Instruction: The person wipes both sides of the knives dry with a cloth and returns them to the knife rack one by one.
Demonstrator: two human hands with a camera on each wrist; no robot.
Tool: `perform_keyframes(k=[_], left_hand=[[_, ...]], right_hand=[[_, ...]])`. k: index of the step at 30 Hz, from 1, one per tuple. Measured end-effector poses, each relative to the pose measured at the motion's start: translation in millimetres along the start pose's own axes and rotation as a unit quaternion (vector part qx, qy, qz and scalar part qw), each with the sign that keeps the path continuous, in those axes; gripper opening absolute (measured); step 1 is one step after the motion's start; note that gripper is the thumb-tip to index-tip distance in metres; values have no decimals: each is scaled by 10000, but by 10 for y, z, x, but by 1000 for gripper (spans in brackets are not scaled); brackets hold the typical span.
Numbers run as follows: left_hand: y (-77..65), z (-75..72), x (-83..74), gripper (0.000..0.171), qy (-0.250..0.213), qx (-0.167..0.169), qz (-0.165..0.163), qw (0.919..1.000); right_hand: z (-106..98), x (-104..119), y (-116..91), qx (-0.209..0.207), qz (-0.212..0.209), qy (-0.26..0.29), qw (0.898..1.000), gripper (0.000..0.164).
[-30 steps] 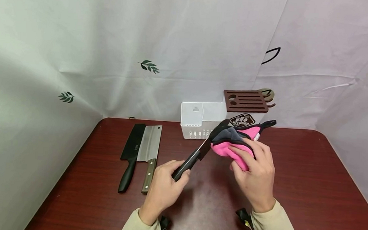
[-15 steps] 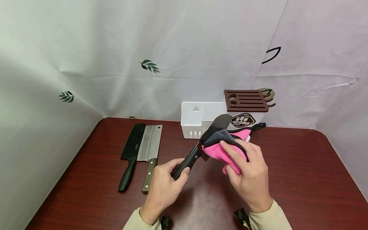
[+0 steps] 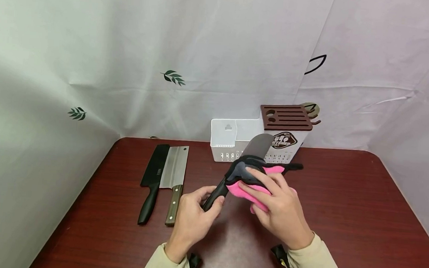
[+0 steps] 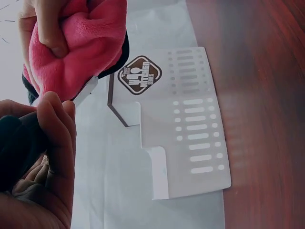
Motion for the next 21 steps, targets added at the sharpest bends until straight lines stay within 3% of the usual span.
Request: perform_keyframes(k=[4, 9, 13, 16, 21], left_hand=[[-5, 6, -2, 15, 3, 57, -42, 10000], [-9, 14, 8, 15, 41, 107, 97, 9999], [-11, 20, 13, 14, 123, 244, 311, 9991], [-12, 19, 12, 12, 202, 355, 466, 9981], [-11, 16, 11, 12, 337, 402, 733, 9959]], right_hand=[[12, 3, -17, 183, 3, 110, 9998, 48], [25, -5, -22, -1, -7, 45, 10000, 49], [48, -4, -12, -302, 79, -30, 9995, 20], [56, -2, -5, -462, 169, -99, 9987, 31], [40, -5, -7, -571, 312, -336, 9973, 33]])
Point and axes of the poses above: each hand's wrist, its own y-axis towards the middle knuckle, its own z-axis out of the palm, x = y × z, the point moved 1 cm from there along y, towards the middle knuckle, and after that the axes turned 10 degrees about y, right-handed, at the moved point
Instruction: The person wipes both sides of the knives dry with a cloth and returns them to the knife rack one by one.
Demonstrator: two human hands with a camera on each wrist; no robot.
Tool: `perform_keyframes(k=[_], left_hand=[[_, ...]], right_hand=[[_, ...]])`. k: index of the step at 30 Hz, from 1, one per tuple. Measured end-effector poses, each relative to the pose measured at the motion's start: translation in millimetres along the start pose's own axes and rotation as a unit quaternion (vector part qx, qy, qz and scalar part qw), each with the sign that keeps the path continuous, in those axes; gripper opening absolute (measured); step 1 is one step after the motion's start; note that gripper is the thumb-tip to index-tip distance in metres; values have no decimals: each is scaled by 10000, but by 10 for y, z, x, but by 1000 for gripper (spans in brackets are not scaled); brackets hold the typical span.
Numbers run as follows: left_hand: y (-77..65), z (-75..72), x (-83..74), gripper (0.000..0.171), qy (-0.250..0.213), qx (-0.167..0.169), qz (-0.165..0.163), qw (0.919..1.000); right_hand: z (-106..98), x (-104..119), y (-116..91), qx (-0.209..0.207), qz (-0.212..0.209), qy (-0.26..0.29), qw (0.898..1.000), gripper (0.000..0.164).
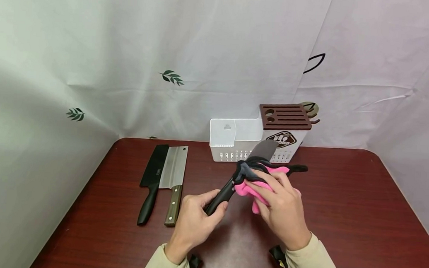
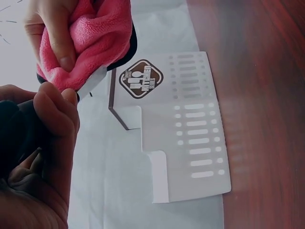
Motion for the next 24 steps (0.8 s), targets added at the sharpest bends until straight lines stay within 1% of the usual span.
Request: perform_keyframes(k=[7, 13, 17, 24], left_hand=[[2, 10, -4, 14, 150, 39, 270, 9995], [-5, 14, -13, 12, 228, 110, 386, 9989], [-7, 13, -19, 12, 314, 93, 456, 9984], [-14, 15, -11, 11, 281, 59, 588, 9979]], right_hand=[[-46, -21, 14, -128, 136, -150, 9997, 33], [-77, -42, 8, -235, 353, -287, 9987, 37], [-91, -56, 5, -314, 484, -303, 9979, 38], [-90, -86, -1, -587, 532, -256, 9965, 32]])
Point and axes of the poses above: each hand's wrist, its own y-axis towards the middle knuckle, its own z-axis out of the palm, x = y × z, the point moved 1 cm from there along y, towards the middle knuckle, and after that the axes turned 10 degrees about y, right-handed, at the moved point
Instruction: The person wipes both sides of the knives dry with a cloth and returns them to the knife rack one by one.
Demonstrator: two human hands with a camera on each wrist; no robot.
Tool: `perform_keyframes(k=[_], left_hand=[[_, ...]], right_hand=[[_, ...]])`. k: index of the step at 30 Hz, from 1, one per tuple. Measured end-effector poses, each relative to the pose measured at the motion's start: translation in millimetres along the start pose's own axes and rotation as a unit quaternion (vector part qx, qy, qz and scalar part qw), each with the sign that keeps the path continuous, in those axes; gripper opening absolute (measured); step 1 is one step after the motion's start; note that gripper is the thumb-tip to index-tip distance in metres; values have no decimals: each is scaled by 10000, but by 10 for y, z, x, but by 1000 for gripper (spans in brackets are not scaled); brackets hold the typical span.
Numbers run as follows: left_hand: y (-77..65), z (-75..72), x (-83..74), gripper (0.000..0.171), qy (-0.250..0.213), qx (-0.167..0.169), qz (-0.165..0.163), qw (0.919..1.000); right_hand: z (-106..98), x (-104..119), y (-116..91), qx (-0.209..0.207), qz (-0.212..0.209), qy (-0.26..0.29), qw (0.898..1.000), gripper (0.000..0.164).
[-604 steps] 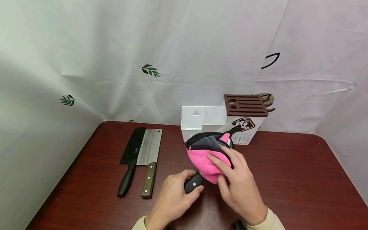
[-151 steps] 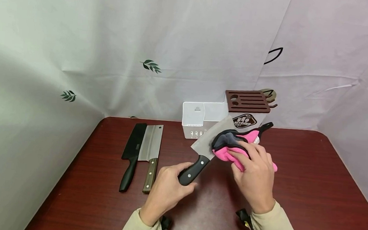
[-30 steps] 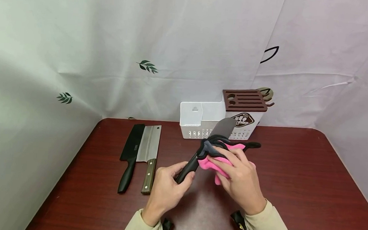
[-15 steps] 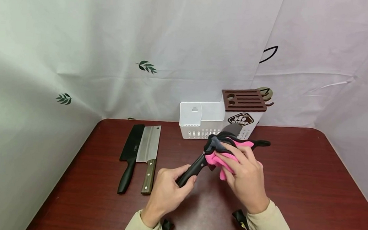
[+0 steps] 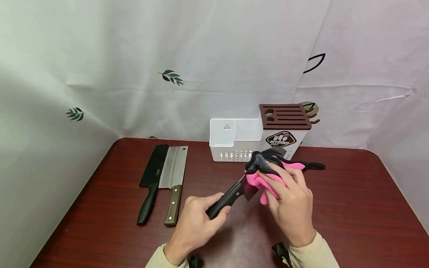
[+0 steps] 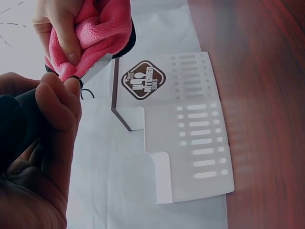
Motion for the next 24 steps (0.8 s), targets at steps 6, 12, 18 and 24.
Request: perform_keyframes(k=[6, 12, 18, 24], left_hand=[[-1, 6, -2, 15, -16, 20, 55, 10000], [-16, 17, 3, 18, -25, 36, 119, 9999], [-21, 9, -8, 19, -43, 88, 135, 9999], [-17, 9, -27, 19, -65, 51, 145, 9999]], right_hand=[[-19, -44, -5, -249, 133, -49, 9996, 21], [-45, -79, 0, -430, 284, -152, 9986, 25], [-69, -108, -1, -652, 465, -213, 9966, 23], [-91, -139, -7, -826, 710, -337, 9935, 22]])
Point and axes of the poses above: each hand's wrist, its own y-axis towards the middle knuckle, its own z-axis out of the palm, x = y × z, the point moved 1 cm from there along y, towards the middle knuckle, and after that the axes turned 10 degrees about y, right-handed, at the moved point
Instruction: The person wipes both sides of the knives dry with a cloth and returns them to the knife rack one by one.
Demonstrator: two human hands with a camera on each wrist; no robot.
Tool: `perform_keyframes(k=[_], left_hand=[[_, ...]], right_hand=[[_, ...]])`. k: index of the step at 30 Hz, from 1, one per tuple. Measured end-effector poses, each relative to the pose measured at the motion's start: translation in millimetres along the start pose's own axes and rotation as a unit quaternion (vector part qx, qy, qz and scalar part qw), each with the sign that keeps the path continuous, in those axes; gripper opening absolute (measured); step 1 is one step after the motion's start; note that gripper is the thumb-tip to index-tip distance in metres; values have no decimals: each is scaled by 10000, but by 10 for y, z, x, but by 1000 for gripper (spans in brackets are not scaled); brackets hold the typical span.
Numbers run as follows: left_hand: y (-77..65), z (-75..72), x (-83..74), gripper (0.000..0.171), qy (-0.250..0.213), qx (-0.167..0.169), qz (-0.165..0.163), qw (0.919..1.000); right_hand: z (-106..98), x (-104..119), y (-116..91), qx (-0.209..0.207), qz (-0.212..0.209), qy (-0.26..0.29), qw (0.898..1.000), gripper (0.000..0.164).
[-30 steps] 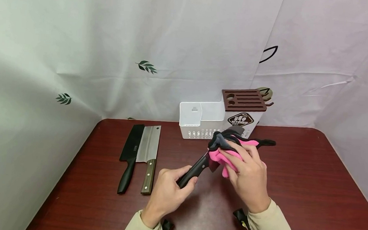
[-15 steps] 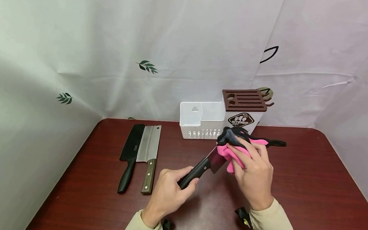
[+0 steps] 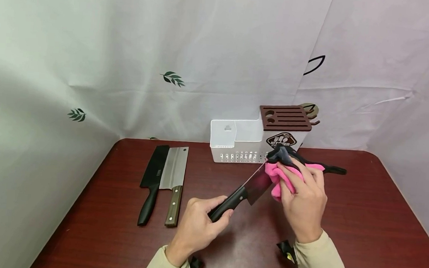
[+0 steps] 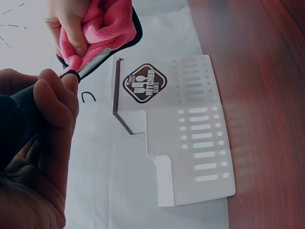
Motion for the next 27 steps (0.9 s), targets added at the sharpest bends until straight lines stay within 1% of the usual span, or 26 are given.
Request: perform_keyframes(k=[5, 11, 17, 22, 25, 27], left_hand=[[3, -2, -15, 18, -84, -4, -28, 10000], [1, -9, -19, 17, -228, -20, -168, 9996], [6, -18, -27, 18, -251, -63, -246, 9994], [8, -15, -25, 18, -270, -116, -259, 9992], [9, -16, -15, 17, -303, -212, -236, 9990], [12, -15, -8, 16, -309, -297, -165, 9989]], right_hand=[[-20, -28, 1, -70, 194, -71, 9998, 22], [-38, -80, 10, -151, 363, -225, 9990, 22], [-45, -100, 11, -52, 506, -321, 9982, 22], [-39, -95, -4, 47, 542, -356, 9979, 21], [-27, -86, -5, 77, 514, -353, 9980, 22], [-18, -82, -8, 95, 460, -336, 9983, 22]])
Point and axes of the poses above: each hand's wrist, its own y-axis towards the middle knuckle, its own z-axis out of the palm, x = y × z, the point moved 1 cm from there along y, towards the middle knuckle, and after that the axes turned 10 degrees about y, right-handed, at the moved point
